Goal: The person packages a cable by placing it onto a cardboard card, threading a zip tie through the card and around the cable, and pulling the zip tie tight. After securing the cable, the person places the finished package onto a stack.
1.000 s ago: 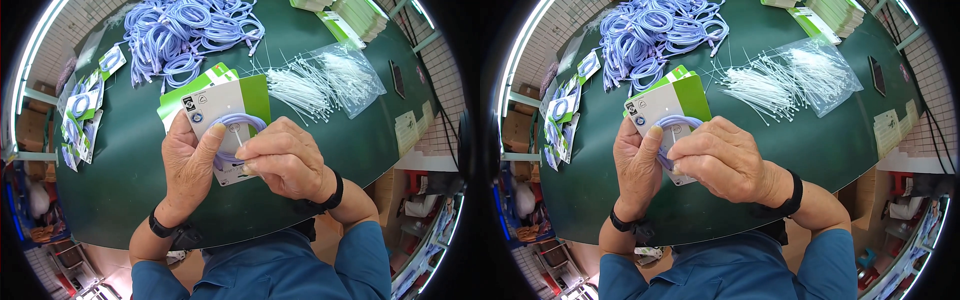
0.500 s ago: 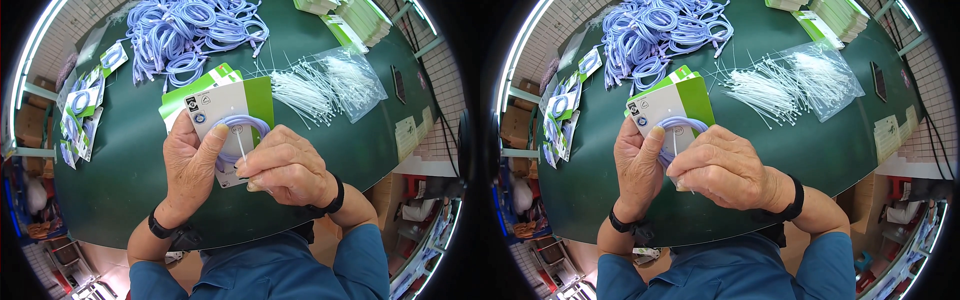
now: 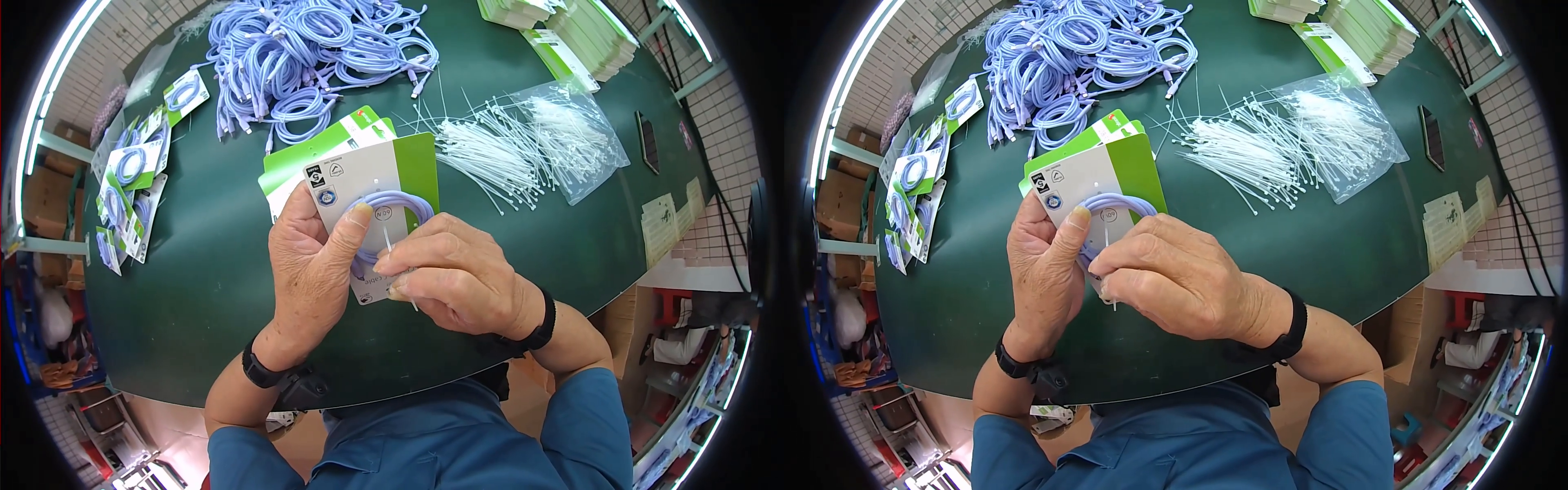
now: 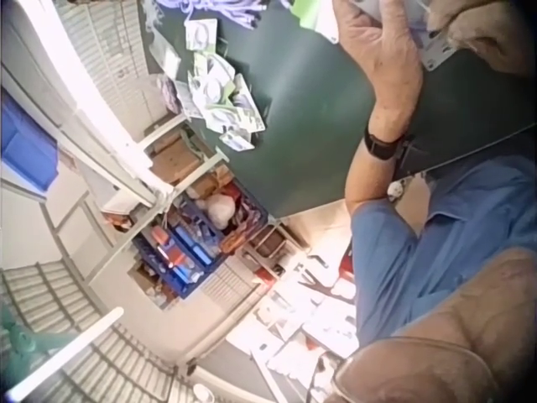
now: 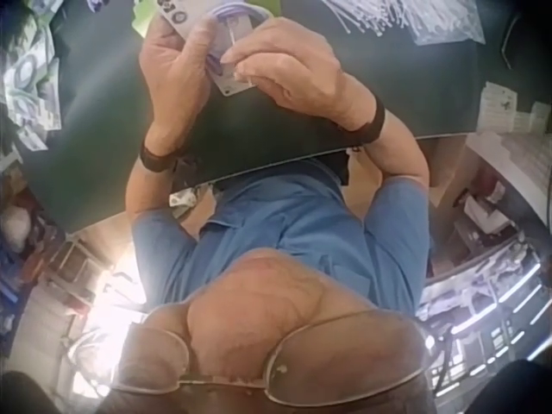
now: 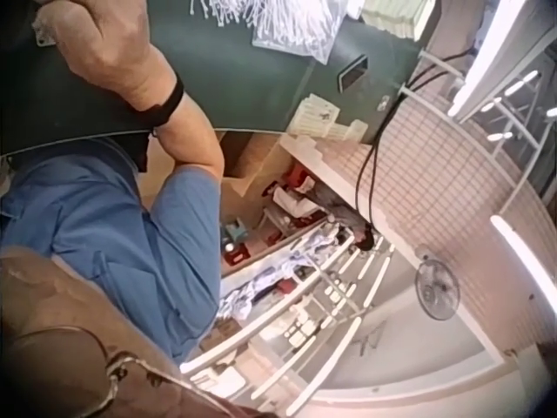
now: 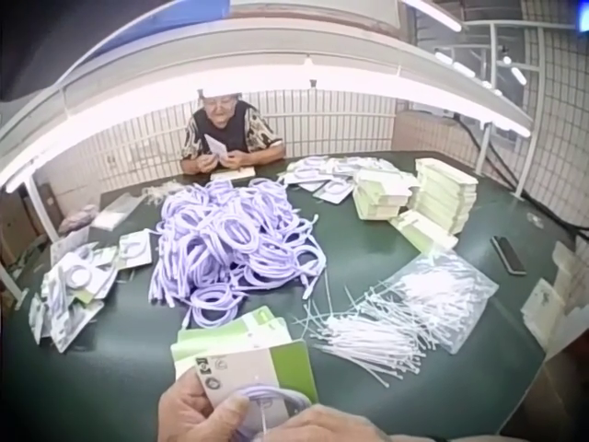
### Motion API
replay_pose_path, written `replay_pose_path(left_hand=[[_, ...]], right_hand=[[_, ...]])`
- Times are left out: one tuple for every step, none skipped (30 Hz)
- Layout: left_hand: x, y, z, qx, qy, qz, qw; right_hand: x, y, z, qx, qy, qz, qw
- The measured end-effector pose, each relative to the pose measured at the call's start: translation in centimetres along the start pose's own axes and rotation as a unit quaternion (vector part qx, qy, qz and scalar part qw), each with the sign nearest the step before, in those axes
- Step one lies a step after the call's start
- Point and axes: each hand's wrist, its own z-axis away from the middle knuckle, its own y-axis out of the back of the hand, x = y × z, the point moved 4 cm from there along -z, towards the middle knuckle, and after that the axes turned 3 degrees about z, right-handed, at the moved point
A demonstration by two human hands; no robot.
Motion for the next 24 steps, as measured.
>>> replay_pose_path(left_hand=[[-0.1, 0.0, 0.0, 0.000, 0.000, 0.001, 1.000], [-0.2, 0.1, 0.0, 0.001, 0.001, 0.001, 1.000], [-0.3, 0.1, 0.0, 0.002, 0.003, 0.002, 1.000], [-0.4, 0.2, 0.0, 0.003, 0.004, 0.002, 1.000], [-0.4, 0.2, 0.0, 0.004, 0.004, 0.003, 1.000], [-0.5, 0.2, 0.0, 0.003, 0.005, -0.004, 1.000], [-0.5, 0.2, 0.0, 0.003, 0.006, -0.012, 1.000], [-0.5, 0.2, 0.0, 0.003, 0.008, -0.019, 1.000], [-0.5, 0.2, 0.0, 0.004, 0.007, -0.018, 1.000], [-0.5, 0.2, 0.0, 0.006, 0.010, -0.011, 1.000], [-0.6, 0.2, 0.0, 0.008, 0.014, -0.004, 1.000], [-0.6, 0.2, 0.0, 0.010, 0.017, 0.003, 1.000], [-0.7, 0.2, -0.1, 0.010, 0.016, 0.004, 1.000], [-0.7, 0.2, -0.1, 0.011, 0.022, 0.008, 1.000], [-0.8, 0.2, -0.1, 0.012, 0.027, 0.012, 0.999], [-0.9, 0.3, -0.2, 0.013, 0.032, 0.016, 0.999], [-0.9, 0.3, -0.2, 0.014, 0.032, 0.018, 0.999], [-1.1, 0.4, -0.2, 0.014, 0.041, 0.027, 0.999], [-1.2, 0.5, -0.3, 0.014, 0.051, 0.036, 0.998], [-1.3, 0.6, -0.3, 0.014, 0.060, 0.045, 0.997], [-1.3, 0.5, -0.3, 0.014, 0.059, 0.046, 0.997], [-1.4, 0.4, -0.3, 0.016, 0.052, 0.043, 0.998], [-1.4, 0.3, -0.3, 0.017, 0.045, 0.039, 0.998], [-1.4, 0.3, -0.3, 0.019, 0.037, 0.036, 0.998]], right_hand=[[0.0, -0.1, 0.1, -0.003, 0.006, 0.015, 1.000], [0.2, -0.2, 0.1, -0.004, 0.006, 0.015, 1.000], [0.3, -0.2, 0.2, -0.003, 0.005, 0.023, 1.000], [0.5, -0.3, 0.2, -0.002, 0.003, 0.032, 0.999], [0.6, -0.3, 0.3, -0.001, 0.001, 0.040, 0.999], [0.6, -0.3, 0.3, -0.002, 0.002, 0.040, 0.999], [0.7, -0.3, 0.3, -0.002, -0.001, 0.043, 0.999], [0.7, -0.3, 0.4, -0.002, -0.003, 0.047, 0.999], [0.8, -0.3, 0.4, -0.002, -0.006, 0.051, 0.999], [0.8, -0.3, 0.4, -0.003, -0.005, 0.051, 0.999], [0.8, -0.4, 0.4, -0.005, -0.006, 0.055, 0.998], [0.8, -0.4, 0.4, -0.006, -0.008, 0.059, 0.998], [0.8, -0.5, 0.4, -0.008, -0.010, 0.064, 0.998], [0.8, -0.5, 0.5, -0.009, -0.009, 0.064, 0.998], [0.9, -0.6, 0.5, -0.007, -0.011, 0.068, 0.998], [0.9, -0.6, 0.6, -0.005, -0.013, 0.071, 0.997], [0.9, -0.6, 0.5, -0.003, -0.015, 0.074, 0.997], [0.8, -0.6, 0.5, -0.004, -0.015, 0.074, 0.997], [0.8, -0.5, 0.4, -0.009, -0.015, 0.078, 0.997], [0.8, -0.5, 0.3, -0.014, -0.016, 0.082, 0.996], [0.7, -0.5, 0.3, -0.019, -0.016, 0.085, 0.996], [0.8, -0.5, 0.3, -0.020, -0.016, 0.086, 0.996], [0.9, -0.4, 0.4, -0.018, -0.014, 0.087, 0.996], [0.9, -0.4, 0.5, -0.015, -0.012, 0.089, 0.996]])
